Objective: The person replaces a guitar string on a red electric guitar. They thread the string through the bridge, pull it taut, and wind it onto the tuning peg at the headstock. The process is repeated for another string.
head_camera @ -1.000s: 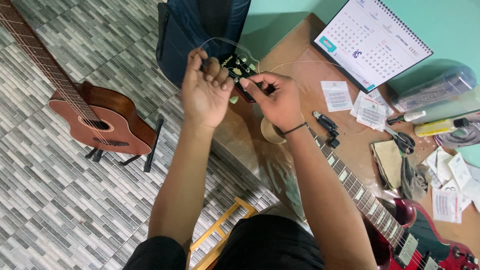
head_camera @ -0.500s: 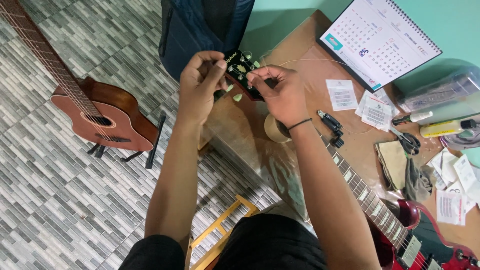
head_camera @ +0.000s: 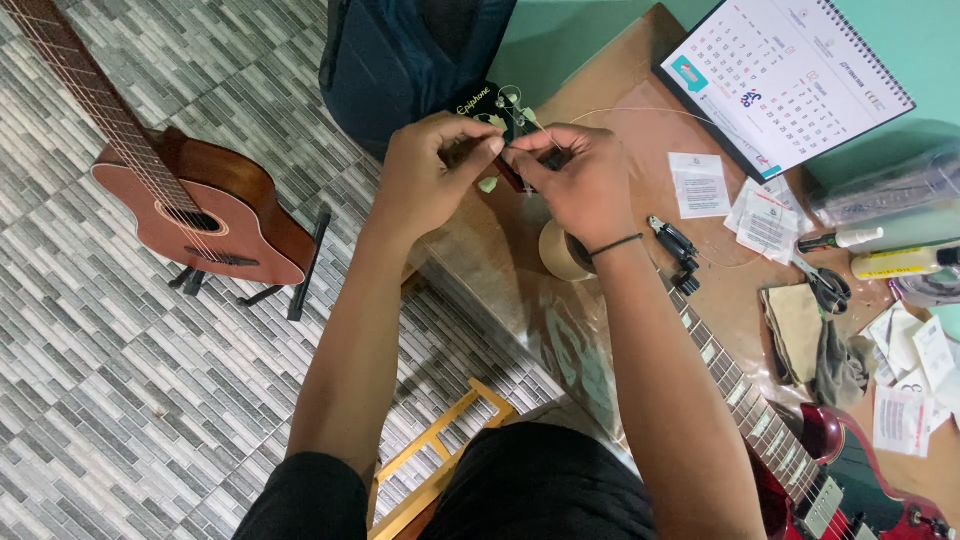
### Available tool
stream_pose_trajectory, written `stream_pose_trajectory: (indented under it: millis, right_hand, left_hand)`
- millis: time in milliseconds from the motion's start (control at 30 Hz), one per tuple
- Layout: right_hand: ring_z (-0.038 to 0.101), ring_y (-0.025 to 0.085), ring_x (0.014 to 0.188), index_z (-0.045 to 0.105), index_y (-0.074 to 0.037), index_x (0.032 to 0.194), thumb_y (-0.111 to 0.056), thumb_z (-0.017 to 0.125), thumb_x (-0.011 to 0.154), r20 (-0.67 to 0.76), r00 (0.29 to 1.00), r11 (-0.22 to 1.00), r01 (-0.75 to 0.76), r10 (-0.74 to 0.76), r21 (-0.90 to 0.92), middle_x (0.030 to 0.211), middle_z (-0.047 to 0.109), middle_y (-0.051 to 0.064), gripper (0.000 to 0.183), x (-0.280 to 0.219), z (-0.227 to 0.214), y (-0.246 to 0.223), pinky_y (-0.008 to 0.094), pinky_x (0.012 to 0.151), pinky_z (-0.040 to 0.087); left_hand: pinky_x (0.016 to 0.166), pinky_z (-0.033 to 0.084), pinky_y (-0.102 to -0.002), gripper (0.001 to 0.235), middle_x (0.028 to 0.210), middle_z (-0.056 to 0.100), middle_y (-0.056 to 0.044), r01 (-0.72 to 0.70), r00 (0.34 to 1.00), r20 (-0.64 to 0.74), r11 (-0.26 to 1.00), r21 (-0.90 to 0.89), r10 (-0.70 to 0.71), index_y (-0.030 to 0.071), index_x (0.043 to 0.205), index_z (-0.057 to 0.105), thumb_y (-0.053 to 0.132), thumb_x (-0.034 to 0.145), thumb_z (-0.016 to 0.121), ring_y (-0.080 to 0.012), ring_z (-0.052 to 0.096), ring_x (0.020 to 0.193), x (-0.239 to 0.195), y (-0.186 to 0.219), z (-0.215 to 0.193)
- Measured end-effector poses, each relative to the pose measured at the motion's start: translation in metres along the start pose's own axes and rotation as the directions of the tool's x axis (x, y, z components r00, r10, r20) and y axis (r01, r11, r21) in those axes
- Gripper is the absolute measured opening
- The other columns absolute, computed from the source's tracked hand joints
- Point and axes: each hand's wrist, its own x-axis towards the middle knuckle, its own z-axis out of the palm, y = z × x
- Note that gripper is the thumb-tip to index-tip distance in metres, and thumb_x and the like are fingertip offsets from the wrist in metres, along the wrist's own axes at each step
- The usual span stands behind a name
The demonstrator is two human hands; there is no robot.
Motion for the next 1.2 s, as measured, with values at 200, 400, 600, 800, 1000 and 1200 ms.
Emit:
stream_pose_trajectory:
  millis: [200,400,600,800,1000,1200]
  right_hand:
    - [0.069,0.014,0.071,0.082,-0.015,0.093,-0.011,0.079,0.087,-0.030,0.999,0.999,-0.016,0.015,-0.033,0.070,0.071,0.006,0.008,-0.001,0.002,-0.002,0.025,0.064,0.051]
    - [0.066,0.003,0.068,0.081,-0.014,0.089,-0.020,0.080,0.093,-0.009,1.000,0.999,0.029,-0.029,-0.026,0.084,0.080,-0.002,0.007,0.001,0.000,-0.005,0.020,0.059,0.053]
    - [0.055,0.001,0.058,0.078,-0.020,0.084,-0.025,0.076,0.094,-0.073,0.996,0.988,-0.059,0.049,-0.142,0.072,0.073,-0.009,0.011,0.002,0.006,0.004,0.022,0.054,0.043]
    - [0.045,0.006,0.050,0.074,-0.020,0.085,-0.026,0.074,0.097,-0.096,0.995,0.963,-0.029,0.003,-0.266,0.068,0.067,-0.008,0.014,0.003,0.007,0.005,0.027,0.047,0.037]
    - [0.065,0.013,0.067,0.074,-0.019,0.088,-0.029,0.073,0.098,-0.118,0.991,0.959,0.024,-0.059,-0.284,0.080,0.075,-0.004,0.014,0.002,0.008,0.005,0.032,0.060,0.049]
    - [0.050,0.007,0.054,0.074,-0.021,0.085,-0.029,0.073,0.099,-0.093,0.994,0.963,0.025,-0.052,-0.267,0.071,0.070,-0.008,0.016,0.001,0.007,0.002,0.028,0.050,0.042]
  left_hand:
    - [0.068,0.057,-0.035,0.013,0.085,0.075,-0.015,0.017,0.997,0.070,0.997,-0.077,-0.011,0.006,0.103,0.077,0.005,0.090,0.077,-0.0277,0.075,0.080,0.001,-0.002,-0.002]
    - [0.075,0.053,-0.030,0.009,0.092,0.073,-0.005,-0.021,0.988,0.158,0.987,0.158,-0.004,0.008,0.099,0.077,0.017,0.100,0.073,-0.0163,0.067,0.081,0.012,-0.013,-0.006]
    - [0.073,0.047,-0.031,0.018,0.094,0.068,-0.006,-0.056,0.984,0.173,0.987,0.149,0.029,0.007,0.103,0.075,0.021,0.105,0.065,-0.0160,0.061,0.081,0.010,-0.020,-0.007]
    - [0.060,0.044,-0.029,0.010,0.096,0.062,-0.005,-0.019,0.997,0.081,0.978,0.209,0.002,0.007,0.105,0.077,0.014,0.101,0.070,-0.0139,0.053,0.066,0.000,-0.031,-0.006]
    - [0.075,0.053,-0.028,0.018,0.095,0.060,-0.002,-0.038,0.998,0.056,0.970,0.241,0.025,0.008,0.108,0.078,0.016,0.093,0.083,-0.0139,0.062,0.083,-0.003,-0.037,0.005]
    - [0.072,0.051,-0.032,0.016,0.097,0.061,-0.003,-0.095,0.995,0.033,0.953,0.287,0.089,0.009,0.109,0.077,0.022,0.098,0.077,-0.0171,0.063,0.084,-0.003,-0.037,0.008]
